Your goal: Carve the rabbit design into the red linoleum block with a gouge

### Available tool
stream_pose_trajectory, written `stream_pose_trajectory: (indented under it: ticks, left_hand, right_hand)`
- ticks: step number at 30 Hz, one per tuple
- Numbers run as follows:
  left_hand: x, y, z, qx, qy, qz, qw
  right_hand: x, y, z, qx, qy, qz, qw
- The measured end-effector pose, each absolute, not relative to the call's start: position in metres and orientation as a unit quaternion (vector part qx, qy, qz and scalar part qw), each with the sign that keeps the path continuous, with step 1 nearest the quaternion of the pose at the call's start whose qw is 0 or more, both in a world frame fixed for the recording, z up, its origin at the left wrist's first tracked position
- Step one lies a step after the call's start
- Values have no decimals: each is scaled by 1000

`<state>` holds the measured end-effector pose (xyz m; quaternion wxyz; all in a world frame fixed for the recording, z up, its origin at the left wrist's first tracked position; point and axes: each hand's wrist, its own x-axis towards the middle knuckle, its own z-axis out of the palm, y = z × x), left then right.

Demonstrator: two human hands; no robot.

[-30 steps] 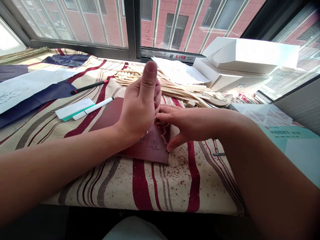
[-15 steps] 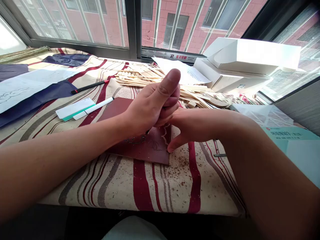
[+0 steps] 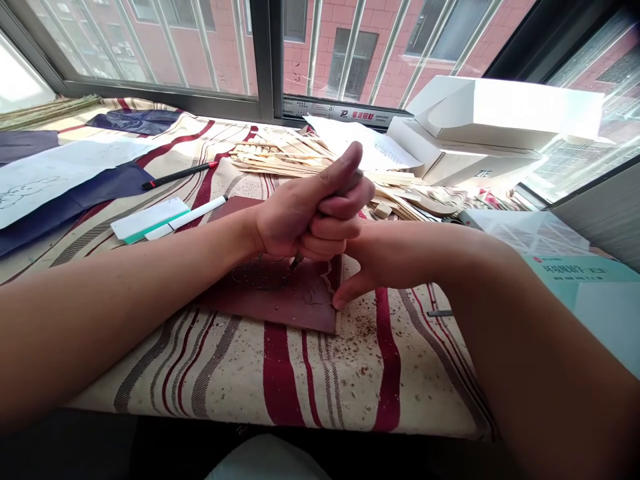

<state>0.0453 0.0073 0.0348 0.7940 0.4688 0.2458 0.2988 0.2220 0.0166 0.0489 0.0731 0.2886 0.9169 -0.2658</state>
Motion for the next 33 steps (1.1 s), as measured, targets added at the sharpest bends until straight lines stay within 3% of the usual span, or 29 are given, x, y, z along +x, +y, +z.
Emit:
stream_pose_trajectory:
  ticks: [3, 10, 13, 22, 33]
  left_hand:
    - [48, 5, 36, 465, 272, 316, 781]
    - [54, -20, 32, 475, 313, 578, 585]
    - [52, -24, 31, 530, 280, 547, 585]
    - [38, 7, 30, 449, 233, 408, 760]
    - [49, 9, 31, 430, 263, 386, 773]
  right_hand:
    - [221, 16, 51, 276, 921, -265, 81]
    - [221, 19, 48, 278, 930, -217, 104]
    - [221, 19, 47, 275, 928, -228, 109]
    - [219, 20, 46, 270, 936, -198, 106]
    - [220, 20, 45, 262, 937, -211, 94]
